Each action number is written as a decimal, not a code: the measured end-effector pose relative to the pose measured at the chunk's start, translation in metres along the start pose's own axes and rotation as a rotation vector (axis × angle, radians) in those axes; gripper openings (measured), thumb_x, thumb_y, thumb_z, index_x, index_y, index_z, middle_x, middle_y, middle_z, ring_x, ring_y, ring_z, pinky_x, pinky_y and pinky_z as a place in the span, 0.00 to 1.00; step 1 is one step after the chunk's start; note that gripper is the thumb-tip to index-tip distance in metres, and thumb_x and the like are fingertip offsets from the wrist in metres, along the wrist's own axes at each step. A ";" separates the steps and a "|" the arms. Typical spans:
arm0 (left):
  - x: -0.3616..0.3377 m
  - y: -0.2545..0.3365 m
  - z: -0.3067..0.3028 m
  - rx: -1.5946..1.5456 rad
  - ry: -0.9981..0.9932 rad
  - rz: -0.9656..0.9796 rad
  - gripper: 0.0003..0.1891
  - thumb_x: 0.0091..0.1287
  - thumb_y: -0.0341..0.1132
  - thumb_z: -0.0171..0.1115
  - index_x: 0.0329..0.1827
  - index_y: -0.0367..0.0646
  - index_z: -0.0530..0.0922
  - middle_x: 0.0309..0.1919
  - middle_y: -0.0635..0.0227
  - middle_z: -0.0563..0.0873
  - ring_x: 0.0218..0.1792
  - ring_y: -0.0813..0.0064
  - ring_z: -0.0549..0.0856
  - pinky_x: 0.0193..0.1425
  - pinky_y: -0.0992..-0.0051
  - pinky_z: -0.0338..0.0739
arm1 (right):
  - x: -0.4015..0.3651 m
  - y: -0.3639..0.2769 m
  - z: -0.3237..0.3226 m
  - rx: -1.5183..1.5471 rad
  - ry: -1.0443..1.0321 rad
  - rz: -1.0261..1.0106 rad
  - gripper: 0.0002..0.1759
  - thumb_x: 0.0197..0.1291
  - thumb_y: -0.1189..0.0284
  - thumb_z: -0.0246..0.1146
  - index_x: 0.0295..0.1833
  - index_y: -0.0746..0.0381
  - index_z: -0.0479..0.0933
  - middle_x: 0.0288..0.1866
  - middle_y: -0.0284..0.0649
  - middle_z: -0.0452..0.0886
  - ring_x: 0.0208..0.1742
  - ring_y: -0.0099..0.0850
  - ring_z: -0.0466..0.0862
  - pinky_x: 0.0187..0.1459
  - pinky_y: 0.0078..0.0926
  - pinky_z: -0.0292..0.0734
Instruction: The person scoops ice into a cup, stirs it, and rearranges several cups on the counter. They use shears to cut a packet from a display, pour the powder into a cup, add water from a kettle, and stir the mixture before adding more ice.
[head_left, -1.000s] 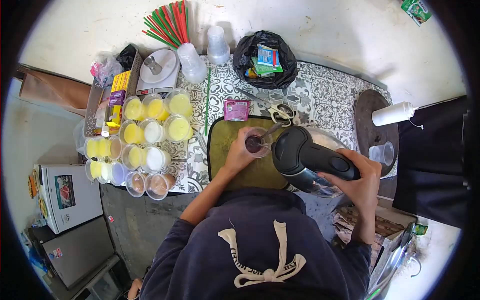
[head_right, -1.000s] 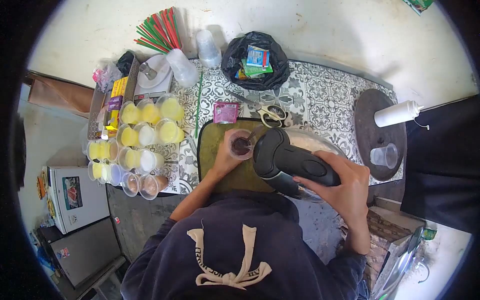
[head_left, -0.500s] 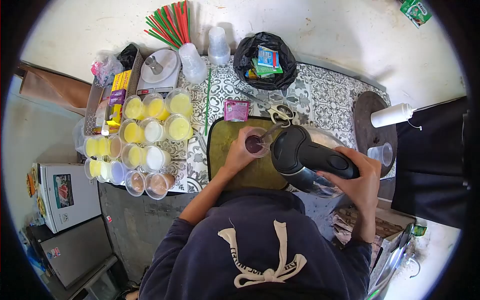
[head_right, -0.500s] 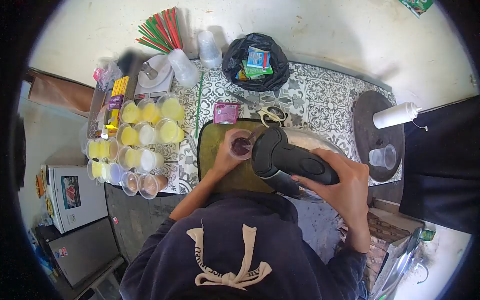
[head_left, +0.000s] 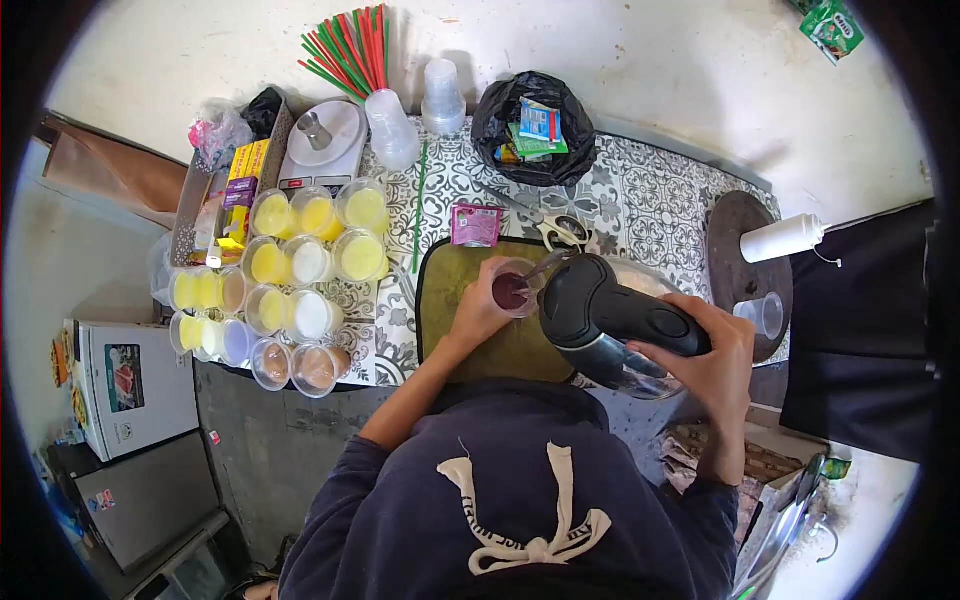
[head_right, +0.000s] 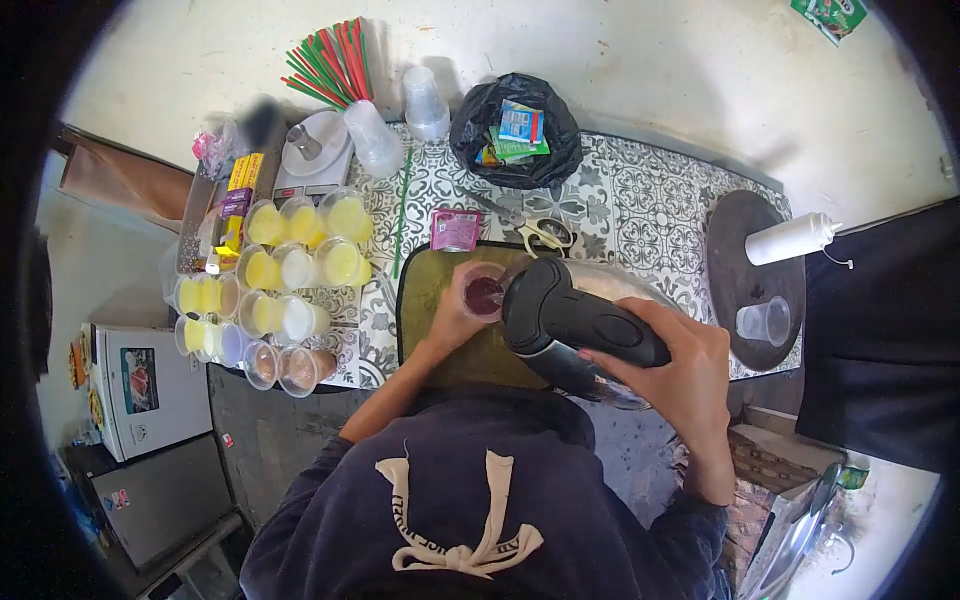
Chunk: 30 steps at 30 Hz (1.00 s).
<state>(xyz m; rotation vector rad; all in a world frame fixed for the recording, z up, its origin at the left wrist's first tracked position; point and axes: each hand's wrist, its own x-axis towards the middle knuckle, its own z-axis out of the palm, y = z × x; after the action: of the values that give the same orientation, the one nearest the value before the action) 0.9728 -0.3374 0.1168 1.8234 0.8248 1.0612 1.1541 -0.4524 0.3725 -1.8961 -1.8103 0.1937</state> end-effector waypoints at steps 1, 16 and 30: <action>0.000 0.000 0.001 -0.018 0.000 -0.006 0.34 0.47 0.37 0.76 0.55 0.38 0.66 0.42 0.58 0.83 0.44 0.64 0.84 0.47 0.70 0.79 | 0.000 0.000 0.000 0.005 -0.003 0.008 0.24 0.35 0.68 0.78 0.40 0.65 0.81 0.32 0.44 0.84 0.34 0.34 0.87 0.36 0.25 0.81; 0.001 0.004 0.000 0.018 0.017 0.050 0.33 0.48 0.38 0.76 0.54 0.40 0.66 0.45 0.59 0.80 0.44 0.64 0.84 0.47 0.70 0.78 | -0.013 0.010 0.004 0.017 0.055 0.075 0.22 0.35 0.69 0.78 0.39 0.65 0.81 0.30 0.43 0.85 0.33 0.32 0.87 0.35 0.24 0.79; 0.004 0.007 -0.006 -0.260 -0.112 -0.036 0.32 0.45 0.33 0.77 0.53 0.40 0.69 0.49 0.64 0.78 0.50 0.73 0.79 0.58 0.73 0.71 | -0.063 0.097 0.020 0.310 0.602 0.368 0.24 0.39 0.74 0.77 0.43 0.71 0.77 0.37 0.37 0.80 0.39 0.24 0.77 0.45 0.20 0.71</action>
<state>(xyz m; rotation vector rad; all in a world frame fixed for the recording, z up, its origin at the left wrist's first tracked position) 0.9697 -0.3349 0.1263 1.6261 0.6198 0.9841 1.2253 -0.5069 0.2967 -1.7926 -0.9738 0.0178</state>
